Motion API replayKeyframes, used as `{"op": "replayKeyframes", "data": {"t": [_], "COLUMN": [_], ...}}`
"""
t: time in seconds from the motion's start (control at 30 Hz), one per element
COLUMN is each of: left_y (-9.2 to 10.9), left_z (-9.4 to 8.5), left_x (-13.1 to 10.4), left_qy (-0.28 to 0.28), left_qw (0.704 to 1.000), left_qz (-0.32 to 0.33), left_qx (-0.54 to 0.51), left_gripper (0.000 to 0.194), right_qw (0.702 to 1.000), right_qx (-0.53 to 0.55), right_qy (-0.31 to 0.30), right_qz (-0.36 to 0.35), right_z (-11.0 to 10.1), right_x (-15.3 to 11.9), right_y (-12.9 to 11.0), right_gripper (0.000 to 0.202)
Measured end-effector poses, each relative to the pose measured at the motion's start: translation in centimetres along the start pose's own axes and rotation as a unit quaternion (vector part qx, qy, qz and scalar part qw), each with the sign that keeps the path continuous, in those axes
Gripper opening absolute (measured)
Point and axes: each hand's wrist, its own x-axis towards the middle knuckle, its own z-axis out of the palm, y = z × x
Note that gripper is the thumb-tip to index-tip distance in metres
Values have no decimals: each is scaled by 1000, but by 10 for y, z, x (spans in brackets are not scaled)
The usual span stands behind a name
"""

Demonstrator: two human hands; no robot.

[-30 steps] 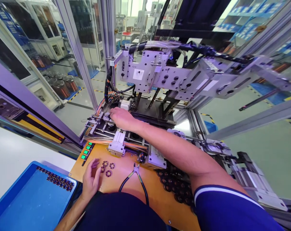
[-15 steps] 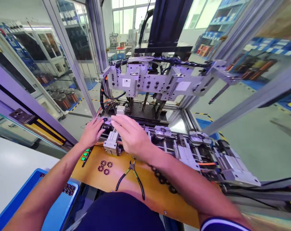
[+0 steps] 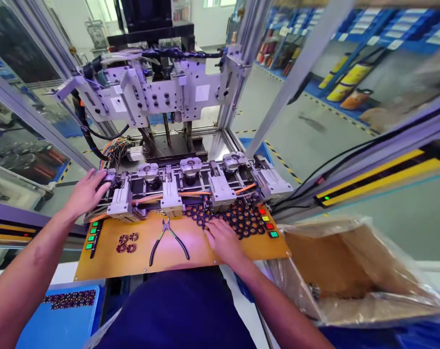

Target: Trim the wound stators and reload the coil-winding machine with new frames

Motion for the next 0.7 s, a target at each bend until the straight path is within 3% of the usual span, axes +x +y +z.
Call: {"op": "replayKeyframes", "data": {"t": [0.1,0.13,0.2,0.27,0.37,0.5,0.6,0.7], "left_y": [25,37,61,85,119,153,163,160], "left_z": [-17,-20,-19,-9,13,22,11,-1], "left_x": [-19,-33,-69,-108,-151,-162,-158,-162], "left_qy": [85,134,165,148,49,-108,-94,-9], "left_qw": [995,987,977,954,934,863,825,859], "left_qz": [-26,-41,-49,-69,-122,-101,-91,-89], "left_qx": [-36,-76,-128,-252,-332,-483,-550,-503], "left_gripper": [52,49,49,46,32,33,33,32], "right_qw": [999,998,997,996,995,973,922,880], "right_qx": [0,0,6,23,80,219,378,467], "right_qy": [-44,-53,-63,-65,-62,-50,-31,-61], "right_qz": [25,34,49,52,21,-55,-76,-58], "right_z": [14,15,15,10,-3,-26,-36,-35], "right_x": [-1,-1,-2,-2,3,25,45,60], "right_y": [2,3,5,1,-23,-83,-121,-141], "right_gripper": [14,14,17,22,22,18,25,26]}}
